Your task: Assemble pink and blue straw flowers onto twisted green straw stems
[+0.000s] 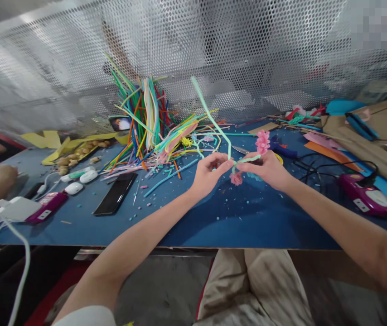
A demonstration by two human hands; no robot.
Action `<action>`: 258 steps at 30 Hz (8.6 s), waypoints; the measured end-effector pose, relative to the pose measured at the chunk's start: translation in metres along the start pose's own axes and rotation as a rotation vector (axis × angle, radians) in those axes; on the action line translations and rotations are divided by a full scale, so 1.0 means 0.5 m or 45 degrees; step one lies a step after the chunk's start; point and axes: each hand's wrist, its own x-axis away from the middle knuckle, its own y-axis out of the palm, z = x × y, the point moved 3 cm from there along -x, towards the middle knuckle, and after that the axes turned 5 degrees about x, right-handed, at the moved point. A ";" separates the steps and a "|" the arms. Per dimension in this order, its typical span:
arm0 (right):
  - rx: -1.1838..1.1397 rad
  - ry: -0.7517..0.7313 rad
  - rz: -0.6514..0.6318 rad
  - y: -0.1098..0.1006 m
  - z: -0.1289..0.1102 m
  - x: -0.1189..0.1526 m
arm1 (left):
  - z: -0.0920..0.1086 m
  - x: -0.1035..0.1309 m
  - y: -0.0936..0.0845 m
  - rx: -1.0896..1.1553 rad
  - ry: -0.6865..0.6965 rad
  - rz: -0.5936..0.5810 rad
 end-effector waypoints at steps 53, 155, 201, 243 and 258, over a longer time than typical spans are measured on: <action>0.148 -0.115 0.002 0.006 -0.037 0.012 | 0.075 0.005 -0.009 -0.977 0.875 -0.076; -0.337 0.175 0.203 0.017 0.006 0.000 | 0.030 -0.007 0.004 0.046 -0.080 0.000; -0.159 0.265 0.062 -0.022 0.054 -0.021 | 0.041 -0.001 0.002 -1.856 0.809 -0.515; 1.186 -0.135 -0.018 0.018 0.020 -0.010 | 0.026 0.005 0.032 -2.099 0.817 -0.599; -0.023 0.231 0.261 -0.067 0.022 -0.025 | 0.035 0.021 0.033 -1.223 0.771 -0.656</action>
